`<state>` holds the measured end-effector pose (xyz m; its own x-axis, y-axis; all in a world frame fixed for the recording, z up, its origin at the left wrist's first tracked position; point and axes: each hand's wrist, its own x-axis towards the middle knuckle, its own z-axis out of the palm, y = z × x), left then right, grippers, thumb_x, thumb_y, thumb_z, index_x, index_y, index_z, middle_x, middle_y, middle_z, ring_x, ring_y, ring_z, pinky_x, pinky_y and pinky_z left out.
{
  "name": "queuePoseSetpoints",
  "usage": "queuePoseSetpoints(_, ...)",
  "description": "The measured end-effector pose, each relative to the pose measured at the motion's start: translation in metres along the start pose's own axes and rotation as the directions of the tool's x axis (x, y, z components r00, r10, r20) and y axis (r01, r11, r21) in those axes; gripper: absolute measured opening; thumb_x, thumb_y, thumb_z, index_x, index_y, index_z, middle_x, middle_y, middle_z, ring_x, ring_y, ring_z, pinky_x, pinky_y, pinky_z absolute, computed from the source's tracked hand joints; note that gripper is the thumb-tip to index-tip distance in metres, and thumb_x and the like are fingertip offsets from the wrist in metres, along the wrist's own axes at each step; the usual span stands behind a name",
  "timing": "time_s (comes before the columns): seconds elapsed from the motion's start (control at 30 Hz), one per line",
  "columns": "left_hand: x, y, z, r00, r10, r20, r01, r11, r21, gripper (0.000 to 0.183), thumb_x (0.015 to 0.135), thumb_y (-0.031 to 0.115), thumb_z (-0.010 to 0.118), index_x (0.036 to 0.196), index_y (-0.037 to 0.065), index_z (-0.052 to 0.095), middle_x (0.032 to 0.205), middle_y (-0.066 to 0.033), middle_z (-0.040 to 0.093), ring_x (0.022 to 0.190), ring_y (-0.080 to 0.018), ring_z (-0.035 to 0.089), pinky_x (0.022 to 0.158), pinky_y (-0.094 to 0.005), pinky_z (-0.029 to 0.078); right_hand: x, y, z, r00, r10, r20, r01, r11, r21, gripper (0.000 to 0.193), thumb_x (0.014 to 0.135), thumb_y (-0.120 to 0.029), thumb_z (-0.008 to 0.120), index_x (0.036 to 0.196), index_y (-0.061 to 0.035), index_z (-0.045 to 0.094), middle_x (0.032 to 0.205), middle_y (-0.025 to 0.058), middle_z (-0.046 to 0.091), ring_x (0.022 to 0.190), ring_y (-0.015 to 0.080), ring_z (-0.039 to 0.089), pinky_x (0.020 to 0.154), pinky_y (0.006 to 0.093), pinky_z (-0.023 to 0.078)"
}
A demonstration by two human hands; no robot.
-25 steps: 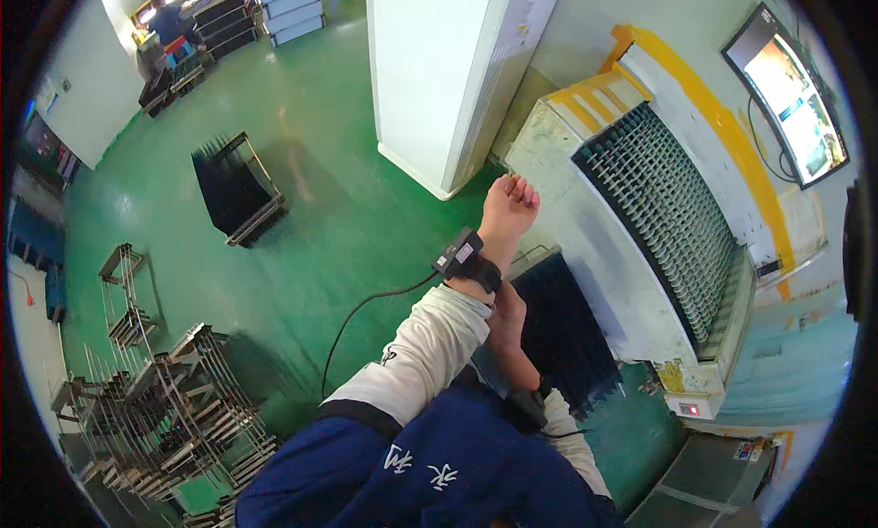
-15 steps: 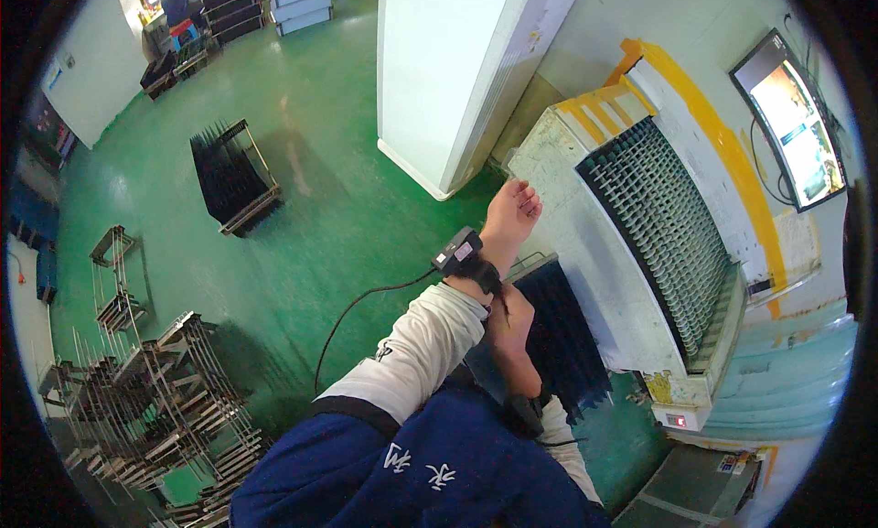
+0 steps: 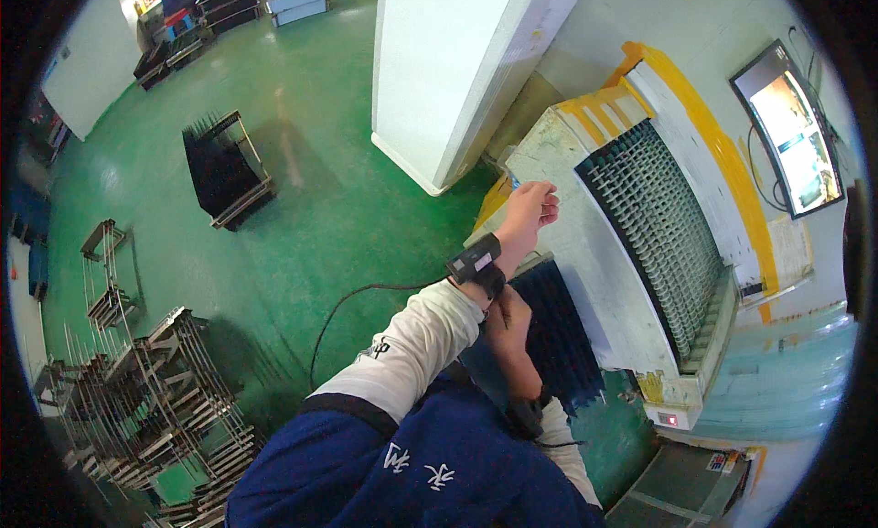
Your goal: Organizing and stacking industrial metal or polymer plate sheets into a slotted sorting rack frame from a machinery processing unit.
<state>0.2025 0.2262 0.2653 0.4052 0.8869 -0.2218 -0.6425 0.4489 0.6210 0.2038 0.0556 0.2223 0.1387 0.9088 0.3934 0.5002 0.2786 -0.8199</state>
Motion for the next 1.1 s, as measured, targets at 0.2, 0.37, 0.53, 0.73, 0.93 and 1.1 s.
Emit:
queuePoseSetpoints(0.2, -0.003, -0.006, 0.004, 0.989, -0.111, 0.096, 0.129, 0.97, -0.208, 0.017, 0.084, 0.021, 0.054, 0.086, 0.005, 0.056, 0.07, -0.0028, 0.056, 0.061, -0.0139, 0.053, 0.06, -0.0291, 0.046, -0.006, -0.004, -0.002, 0.972, 0.207, 0.111, -0.217, 0.973, 0.082, 0.016, 0.078, 0.004, 0.048, 0.091, 0.0026, 0.057, 0.075, 0.0122, 0.057, 0.066, 0.0169, 0.055, 0.061, 0.0274, 0.044)
queuePoseSetpoints(0.37, 0.006, 0.005, -0.008, 0.948, 0.318, 0.013, -0.292, 0.851, 0.436, 0.02, 0.082, 0.021, 0.057, 0.083, 0.001, 0.058, 0.067, -0.0038, 0.057, 0.059, -0.0138, 0.054, 0.055, -0.0269, 0.043, 0.006, -0.045, -0.021, 0.98, 0.177, 0.092, -0.177, 0.984, -0.005, 0.018, 0.077, 0.003, 0.056, 0.095, 0.0024, 0.057, 0.077, 0.0067, 0.057, 0.067, 0.0131, 0.054, 0.063, 0.0252, 0.044)
queuePoseSetpoints(0.53, -0.003, -0.002, -0.012, 0.909, 0.398, 0.124, -0.35, 0.569, 0.744, 0.024, 0.077, 0.023, 0.058, 0.08, -0.001, 0.06, 0.07, -0.0128, 0.061, 0.065, -0.0238, 0.058, 0.06, -0.0333, 0.046, 0.015, -0.075, -0.015, 0.987, 0.142, 0.072, -0.149, 0.983, 0.104, 0.037, 0.071, -0.001, 0.069, 0.103, 0.0002, 0.052, 0.082, 0.0066, 0.056, 0.068, 0.0119, 0.054, 0.06, 0.0236, 0.045)
queuePoseSetpoints(0.73, -0.007, -0.006, -0.019, 0.917, 0.344, 0.201, -0.354, 0.473, 0.807, 0.024, 0.075, 0.023, 0.058, 0.078, 0.0, 0.061, 0.073, -0.0181, 0.062, 0.07, -0.0329, 0.061, 0.064, -0.0382, 0.047, 0.012, -0.059, -0.011, 0.993, 0.097, 0.073, -0.093, 0.994, -0.055, 0.043, 0.065, -0.001, 0.072, 0.103, -0.0008, 0.051, 0.082, 0.0072, 0.055, 0.066, 0.0145, 0.053, 0.056, 0.025, 0.044)
queuePoseSetpoints(0.93, -0.001, -0.016, -0.031, 0.941, 0.293, 0.168, -0.307, 0.54, 0.784, 0.022, 0.074, 0.022, 0.059, 0.077, 0.0, 0.061, 0.074, -0.0173, 0.062, 0.069, -0.031, 0.06, 0.062, -0.0383, 0.047, 0.005, -0.052, -0.004, 0.993, 0.102, 0.057, -0.103, 0.995, 0.007, 0.035, 0.065, 0.001, 0.068, 0.097, -0.0004, 0.053, 0.077, 0.008, 0.057, 0.064, 0.0164, 0.057, 0.058, 0.0272, 0.046)
queuePoseSetpoints(1.1, -0.012, -0.008, -0.036, 0.987, -0.116, 0.11, 0.072, 0.937, 0.343, 0.02, 0.083, 0.02, 0.057, 0.076, 0.001, 0.056, 0.068, -0.005, 0.056, 0.06, -0.0162, 0.054, 0.056, -0.0295, 0.045, 0.003, -0.054, 0.0, 0.984, 0.167, 0.058, -0.171, 0.982, 0.074, 0.036, 0.066, 0.0, 0.068, 0.099, 0.0006, 0.053, 0.079, 0.0091, 0.058, 0.068, 0.0173, 0.059, 0.064, 0.0282, 0.048)
